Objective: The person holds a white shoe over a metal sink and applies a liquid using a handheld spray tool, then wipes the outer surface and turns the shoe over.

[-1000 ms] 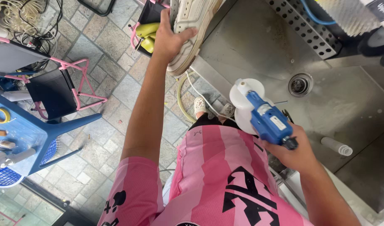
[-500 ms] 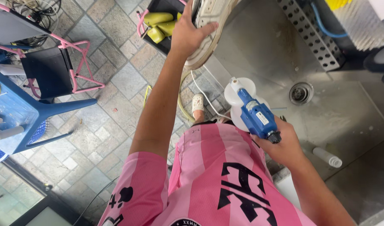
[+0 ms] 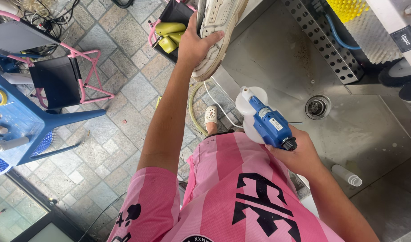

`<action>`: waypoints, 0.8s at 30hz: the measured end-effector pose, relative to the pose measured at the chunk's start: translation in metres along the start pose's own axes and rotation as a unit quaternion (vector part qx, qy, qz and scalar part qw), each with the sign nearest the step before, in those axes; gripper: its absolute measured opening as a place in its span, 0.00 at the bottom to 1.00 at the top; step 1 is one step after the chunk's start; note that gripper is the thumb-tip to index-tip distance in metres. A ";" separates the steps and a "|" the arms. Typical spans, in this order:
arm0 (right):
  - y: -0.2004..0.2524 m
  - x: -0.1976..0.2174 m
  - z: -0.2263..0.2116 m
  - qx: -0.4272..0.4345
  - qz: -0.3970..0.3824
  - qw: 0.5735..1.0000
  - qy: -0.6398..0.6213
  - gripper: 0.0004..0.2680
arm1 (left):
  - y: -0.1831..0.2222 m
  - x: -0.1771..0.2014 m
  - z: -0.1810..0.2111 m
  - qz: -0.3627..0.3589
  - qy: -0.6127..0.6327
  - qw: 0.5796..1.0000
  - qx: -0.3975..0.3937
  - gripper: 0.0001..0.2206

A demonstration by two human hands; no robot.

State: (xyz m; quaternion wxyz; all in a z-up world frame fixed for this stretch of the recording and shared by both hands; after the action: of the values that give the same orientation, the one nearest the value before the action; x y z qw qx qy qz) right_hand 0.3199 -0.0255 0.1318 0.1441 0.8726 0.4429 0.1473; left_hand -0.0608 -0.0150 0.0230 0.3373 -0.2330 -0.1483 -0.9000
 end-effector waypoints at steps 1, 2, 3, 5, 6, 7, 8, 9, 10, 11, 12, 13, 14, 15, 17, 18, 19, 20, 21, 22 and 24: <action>0.000 0.002 0.000 0.002 0.004 1.000 0.006 0.12 | 0.002 -0.001 0.000 -0.006 0.020 1.000 0.010 0.41; 0.000 0.003 0.000 0.006 0.003 1.000 0.006 0.13 | 0.003 -0.001 0.002 -0.005 0.023 1.000 0.007 0.40; -0.001 0.004 -0.002 0.013 0.003 1.000 0.007 0.14 | 0.003 0.001 0.005 -0.004 0.026 1.000 0.002 0.39; -0.002 0.006 -0.004 0.012 0.003 1.000 0.011 0.15 | 0.004 0.002 0.010 -0.003 0.025 1.000 -0.002 0.39; -0.002 0.007 -0.004 0.006 0.002 1.000 0.014 0.14 | 0.004 0.002 0.010 -0.003 0.021 1.000 -0.001 0.39; -0.003 0.008 -0.004 0.000 0.003 1.000 0.018 0.14 | 0.003 0.002 0.011 -0.003 0.017 1.000 -0.001 0.39; -0.004 0.007 -0.005 -0.001 0.001 1.000 0.008 0.15 | 0.003 0.002 0.011 -0.001 0.006 1.000 0.000 0.40; -0.004 0.007 -0.005 -0.005 -0.001 1.000 -0.001 0.15 | 0.003 0.001 0.010 0.000 -0.004 1.000 0.002 0.40; -0.004 0.006 -0.005 -0.009 -0.004 1.000 -0.011 0.16 | 0.004 0.000 0.009 0.001 -0.015 1.000 0.005 0.40; -0.004 0.006 -0.006 -0.011 -0.005 1.000 -0.010 0.16 | 0.004 -0.001 0.008 0.002 -0.018 1.000 0.008 0.41; -0.005 0.006 -0.007 -0.012 -0.006 1.000 -0.009 0.15 | 0.005 -0.002 0.007 0.003 -0.022 1.000 0.010 0.41; -0.005 0.005 -0.008 -0.013 -0.007 1.000 -0.007 0.15 | 0.005 -0.003 0.006 0.004 -0.025 1.000 0.012 0.41; -0.005 0.004 -0.009 -0.012 -0.009 1.000 -0.004 0.15 | 0.005 -0.002 0.007 0.008 -0.028 1.000 0.003 0.41; -0.005 0.004 -0.011 -0.010 -0.009 1.000 0.000 0.15 | 0.005 -0.002 0.009 0.012 -0.030 0.999 -0.008 0.41; -0.005 0.003 -0.011 -0.014 -0.014 1.000 -0.008 0.15 | 0.004 -0.002 0.009 0.015 -0.030 0.999 -0.017 0.41; -0.005 0.001 -0.010 -0.020 -0.018 0.999 -0.021 0.15 | 0.004 -0.003 0.008 0.015 -0.028 0.999 -0.016 0.41; -0.006 0.000 -0.009 -0.026 -0.023 0.999 -0.033 0.14 | 0.004 -0.003 0.007 0.015 -0.026 0.999 -0.015 0.41; -0.006 0.000 -0.010 -0.020 -0.021 0.999 -0.018 0.14 | 0.004 -0.004 0.005 0.012 -0.032 0.999 -0.006 0.41; -0.006 0.001 -0.012 -0.014 -0.019 1.000 -0.002 0.15 | 0.003 -0.005 0.003 0.008 -0.037 0.999 0.003 0.41; -0.006 0.001 -0.013 -0.007 -0.016 1.000 0.014 0.15 | 0.003 -0.006 0.002 0.004 -0.043 0.999 0.011 0.42; -0.005 0.000 -0.012 -0.020 -0.016 1.000 0.017 0.15 | 0.003 -0.005 0.004 0.009 -0.037 0.999 -0.001 0.42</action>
State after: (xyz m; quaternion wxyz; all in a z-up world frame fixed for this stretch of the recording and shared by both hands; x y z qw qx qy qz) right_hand 0.3117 -0.0207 0.1406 0.1563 0.8597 0.4561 0.1688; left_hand -0.0543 -0.0126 0.0243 0.3393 -0.2680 -0.1574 -0.8878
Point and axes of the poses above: each hand's wrist, its own y-axis away from the middle knuckle, its own x-axis out of the back of the hand, z = x × y, the point moved 9 cm from there along -y, towards the middle knuckle, and after that the axes turned 11 degrees about -y, right-handed, at the moved point
